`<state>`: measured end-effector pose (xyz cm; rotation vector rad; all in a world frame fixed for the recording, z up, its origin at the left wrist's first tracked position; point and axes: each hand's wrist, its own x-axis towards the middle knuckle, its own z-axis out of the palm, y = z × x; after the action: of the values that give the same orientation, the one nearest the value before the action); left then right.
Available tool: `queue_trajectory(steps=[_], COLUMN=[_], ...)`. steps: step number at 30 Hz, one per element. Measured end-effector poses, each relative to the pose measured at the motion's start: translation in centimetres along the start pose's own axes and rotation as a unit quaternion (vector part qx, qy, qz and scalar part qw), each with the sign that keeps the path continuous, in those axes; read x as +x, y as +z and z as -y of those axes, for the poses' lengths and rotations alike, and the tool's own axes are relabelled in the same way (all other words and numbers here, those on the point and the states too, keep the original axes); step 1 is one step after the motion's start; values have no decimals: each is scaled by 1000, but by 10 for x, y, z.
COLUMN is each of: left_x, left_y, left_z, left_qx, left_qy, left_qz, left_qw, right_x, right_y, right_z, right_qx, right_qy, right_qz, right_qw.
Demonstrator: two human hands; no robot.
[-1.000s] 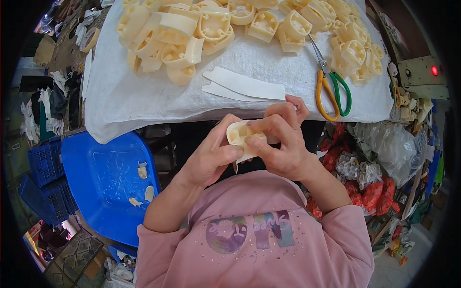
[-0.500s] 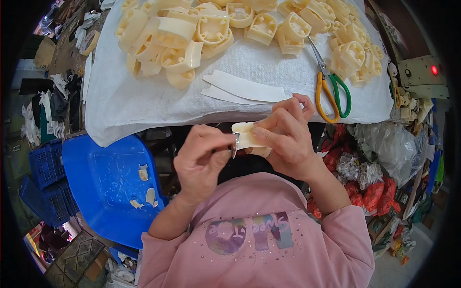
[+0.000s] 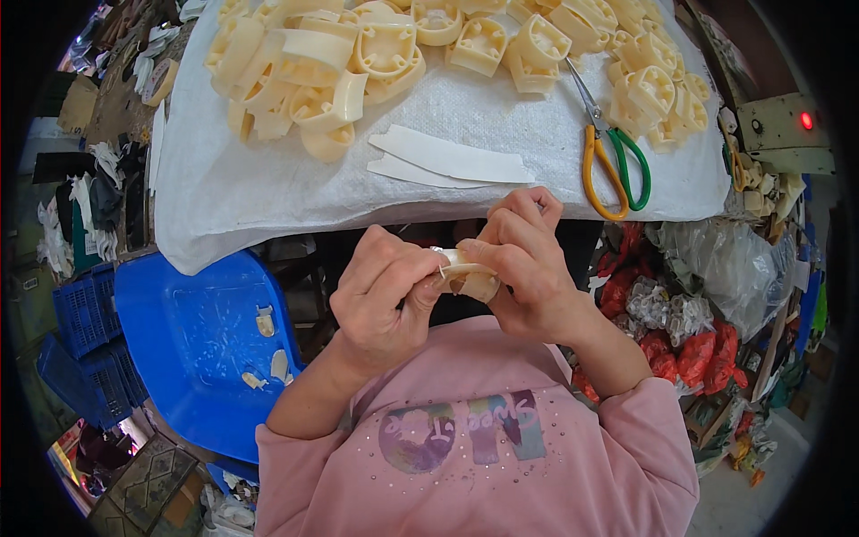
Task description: Applying white adhesive tape strips to plastic shoe components and trimming the excess with scissors.
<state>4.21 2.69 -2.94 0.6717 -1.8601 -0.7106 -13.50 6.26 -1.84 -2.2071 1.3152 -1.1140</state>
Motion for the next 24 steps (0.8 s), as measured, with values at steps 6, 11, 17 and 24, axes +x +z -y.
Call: queue_trajectory(steps=[6,11,17,24], left_x=[5,-5,-2,-3], left_y=[3,6,5,-4], left_z=[2,4,-8,-1], left_qx=[-12,-97,-10,61], left_qy=[27,-11,-23,23], left_qz=[20,0,-11,-36], left_qw=[999,995,1000,997], right_x=[-1,-1,3,13], right_y=[-4,-5,-8,-25], right_z=[0,-1,-8,-4], right_qx=[1,31,-43,-96], right_qy=[12,16,-36,-61], right_qz=[52,85,1,76], right_qw=[999,996,998,991])
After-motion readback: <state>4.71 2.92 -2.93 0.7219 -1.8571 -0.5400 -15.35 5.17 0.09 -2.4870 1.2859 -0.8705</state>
